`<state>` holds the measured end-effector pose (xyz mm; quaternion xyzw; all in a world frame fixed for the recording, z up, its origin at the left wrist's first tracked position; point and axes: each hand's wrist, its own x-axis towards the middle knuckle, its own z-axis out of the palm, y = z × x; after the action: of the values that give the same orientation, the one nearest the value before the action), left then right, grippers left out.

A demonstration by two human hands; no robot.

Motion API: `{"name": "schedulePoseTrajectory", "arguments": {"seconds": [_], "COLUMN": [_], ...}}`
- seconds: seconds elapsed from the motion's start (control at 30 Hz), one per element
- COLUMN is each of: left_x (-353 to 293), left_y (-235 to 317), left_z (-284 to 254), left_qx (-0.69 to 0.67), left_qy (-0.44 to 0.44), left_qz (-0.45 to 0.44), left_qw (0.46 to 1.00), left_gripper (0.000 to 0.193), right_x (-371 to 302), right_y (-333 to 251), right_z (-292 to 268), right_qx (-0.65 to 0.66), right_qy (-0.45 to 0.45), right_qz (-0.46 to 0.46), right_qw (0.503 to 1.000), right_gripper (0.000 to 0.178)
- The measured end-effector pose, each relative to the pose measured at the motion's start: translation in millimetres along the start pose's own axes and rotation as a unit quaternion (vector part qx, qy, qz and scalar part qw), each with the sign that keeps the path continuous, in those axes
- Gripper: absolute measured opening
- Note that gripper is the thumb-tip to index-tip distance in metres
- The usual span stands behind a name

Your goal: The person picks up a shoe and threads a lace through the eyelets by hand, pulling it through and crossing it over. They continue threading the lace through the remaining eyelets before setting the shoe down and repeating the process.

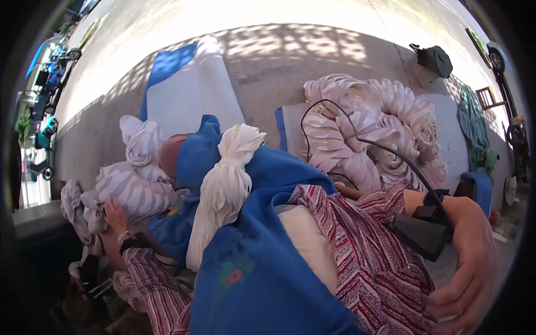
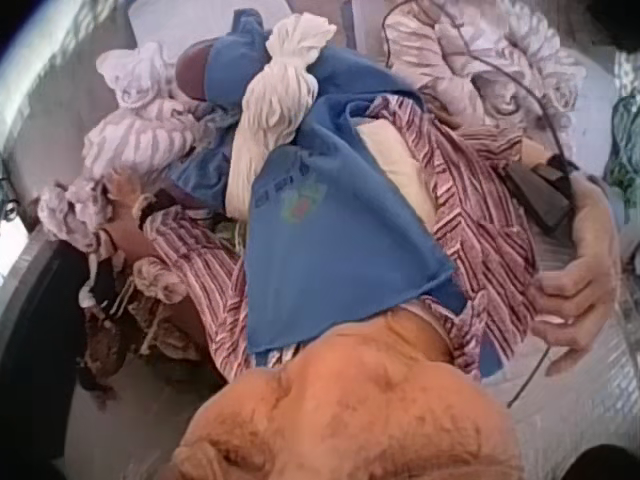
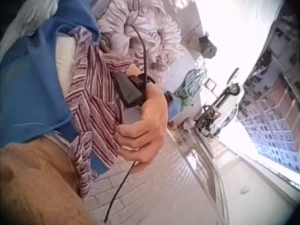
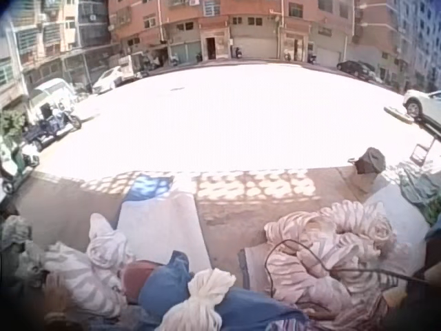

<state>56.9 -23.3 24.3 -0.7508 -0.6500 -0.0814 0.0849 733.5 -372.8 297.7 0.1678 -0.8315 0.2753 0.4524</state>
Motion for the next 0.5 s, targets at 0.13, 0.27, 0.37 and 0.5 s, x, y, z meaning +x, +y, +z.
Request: {"name": "schedulePoseTrajectory", "arguments": {"seconds": [0.13,0.27,0.37,0.5], "left_x": [-23.1,-49.0,-73.2,-97.4], "left_y": [42.5,48.1,61.3,67.6], "left_z": [-3.4,-23.2,-31.6,-26.3], "left_qx": [-0.027,0.000,-0.024,-0.050], "left_qy": [-0.078,0.034,0.058,0.016], "left_qz": [-0.123,-0.106,-0.093,-0.125], "left_qw": [0.989,0.994,0.994,0.991], "left_gripper": [0.053,0.055,0.061,0.067], "right_x": [3.2,127.6,137.4,111.4], "right_y": [147.7,302.8,295.6,258.3], "right_z": [-13.9,13.3,13.6,-6.8], "right_qx": [0.154,0.259,0.293,0.298], "right_qy": [0.039,0.045,0.049,0.073], "right_qz": [-0.153,-0.212,-0.194,-0.160], "right_qw": [0.975,0.941,0.935,0.938], "right_gripper": [0.028,0.028,0.028,0.029]}}
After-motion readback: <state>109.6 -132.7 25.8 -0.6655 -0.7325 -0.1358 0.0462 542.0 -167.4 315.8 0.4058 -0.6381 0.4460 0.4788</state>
